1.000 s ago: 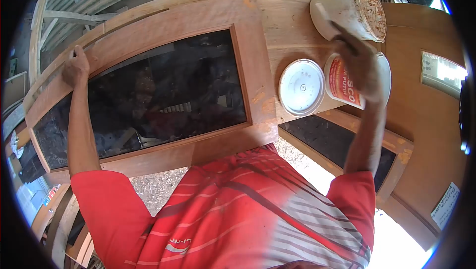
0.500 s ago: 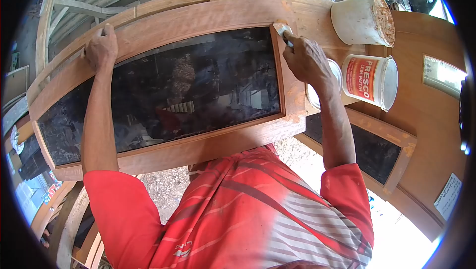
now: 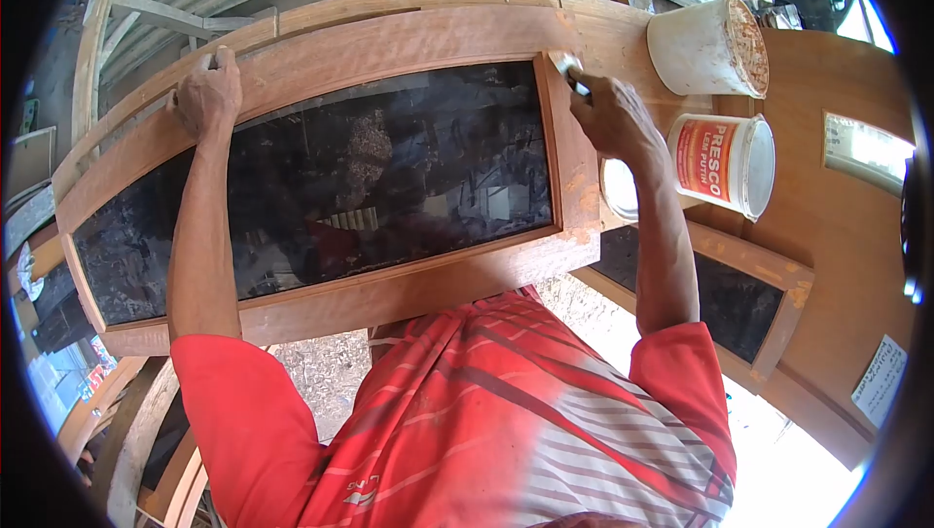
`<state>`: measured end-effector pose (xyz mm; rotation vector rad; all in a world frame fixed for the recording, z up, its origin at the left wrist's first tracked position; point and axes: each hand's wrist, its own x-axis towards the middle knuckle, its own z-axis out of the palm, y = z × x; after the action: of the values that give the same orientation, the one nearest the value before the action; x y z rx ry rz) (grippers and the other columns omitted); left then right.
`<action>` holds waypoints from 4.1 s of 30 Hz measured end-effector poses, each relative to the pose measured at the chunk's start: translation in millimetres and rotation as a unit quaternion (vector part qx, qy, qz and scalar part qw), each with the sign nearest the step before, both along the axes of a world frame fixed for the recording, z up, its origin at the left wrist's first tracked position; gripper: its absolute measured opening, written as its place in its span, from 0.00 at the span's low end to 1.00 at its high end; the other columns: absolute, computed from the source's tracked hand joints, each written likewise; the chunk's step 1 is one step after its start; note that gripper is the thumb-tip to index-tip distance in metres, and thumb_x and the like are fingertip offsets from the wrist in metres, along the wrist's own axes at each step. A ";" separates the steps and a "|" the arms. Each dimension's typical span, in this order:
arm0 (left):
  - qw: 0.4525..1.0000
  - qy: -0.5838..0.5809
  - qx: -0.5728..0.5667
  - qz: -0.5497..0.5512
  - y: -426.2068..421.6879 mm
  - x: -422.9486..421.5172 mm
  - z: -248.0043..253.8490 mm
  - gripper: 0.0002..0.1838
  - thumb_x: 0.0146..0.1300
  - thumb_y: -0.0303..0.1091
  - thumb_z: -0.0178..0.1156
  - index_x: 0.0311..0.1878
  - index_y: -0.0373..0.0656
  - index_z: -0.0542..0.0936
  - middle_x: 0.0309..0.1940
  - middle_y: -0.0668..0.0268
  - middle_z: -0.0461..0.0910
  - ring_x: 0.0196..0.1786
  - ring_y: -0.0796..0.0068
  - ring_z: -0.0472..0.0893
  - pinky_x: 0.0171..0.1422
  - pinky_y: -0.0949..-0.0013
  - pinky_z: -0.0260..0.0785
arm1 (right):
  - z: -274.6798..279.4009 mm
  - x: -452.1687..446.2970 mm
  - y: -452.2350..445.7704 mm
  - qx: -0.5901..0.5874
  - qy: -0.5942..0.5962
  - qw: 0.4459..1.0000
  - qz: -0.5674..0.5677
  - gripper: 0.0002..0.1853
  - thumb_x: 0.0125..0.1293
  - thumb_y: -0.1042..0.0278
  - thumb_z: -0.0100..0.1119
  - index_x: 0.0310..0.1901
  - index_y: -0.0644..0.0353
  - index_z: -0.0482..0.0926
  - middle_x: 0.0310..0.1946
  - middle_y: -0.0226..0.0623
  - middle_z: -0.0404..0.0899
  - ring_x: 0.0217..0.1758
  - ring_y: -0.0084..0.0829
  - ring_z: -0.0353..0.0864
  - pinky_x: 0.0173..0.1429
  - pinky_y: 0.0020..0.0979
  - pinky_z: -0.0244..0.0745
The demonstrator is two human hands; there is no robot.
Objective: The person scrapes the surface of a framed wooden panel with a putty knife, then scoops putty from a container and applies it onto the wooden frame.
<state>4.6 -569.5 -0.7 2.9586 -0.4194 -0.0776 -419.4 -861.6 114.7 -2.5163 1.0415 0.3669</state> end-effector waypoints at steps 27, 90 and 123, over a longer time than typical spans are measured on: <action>0.998 -0.050 -0.013 0.040 0.5 3.0 -7.2 0.31 0.74 0.62 0.48 0.54 0.50 0.93 0.52 0.47 0.91 0.60 0.40 0.87 0.69 0.45 0.76 | 18.2 2.7 -8.5 0.037 -0.016 0.999 0.030 0.14 0.78 0.66 0.55 0.56 0.64 0.84 0.33 0.62 0.86 0.39 0.61 0.89 0.50 0.57 0.81; 0.931 -0.061 -0.214 -0.290 148.6 -325.8 39.3 0.18 0.77 0.34 0.66 0.65 0.38 0.85 0.63 0.50 0.87 0.66 0.51 0.86 0.78 0.53 0.72 | -7.4 -239.4 119.8 0.359 -0.250 0.870 -0.229 0.20 0.84 0.71 0.45 0.67 0.69 0.82 0.37 0.31 0.83 0.29 0.18 0.80 0.35 0.25 0.77; 0.525 0.356 -0.700 0.327 300.2 -294.6 -8.5 0.31 0.77 0.54 0.69 0.72 0.46 0.75 0.68 0.62 0.79 0.72 0.61 0.79 0.82 0.55 0.75 | -27.8 -214.1 252.1 0.343 -0.277 0.881 -0.171 0.19 0.85 0.56 0.56 0.49 0.66 0.85 0.29 0.31 0.81 0.24 0.16 0.74 0.30 0.25 0.68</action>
<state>-290.0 -269.2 -9.3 1.0798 0.5564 -0.5206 -633.5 -609.5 86.9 -1.6126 0.8830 -0.0917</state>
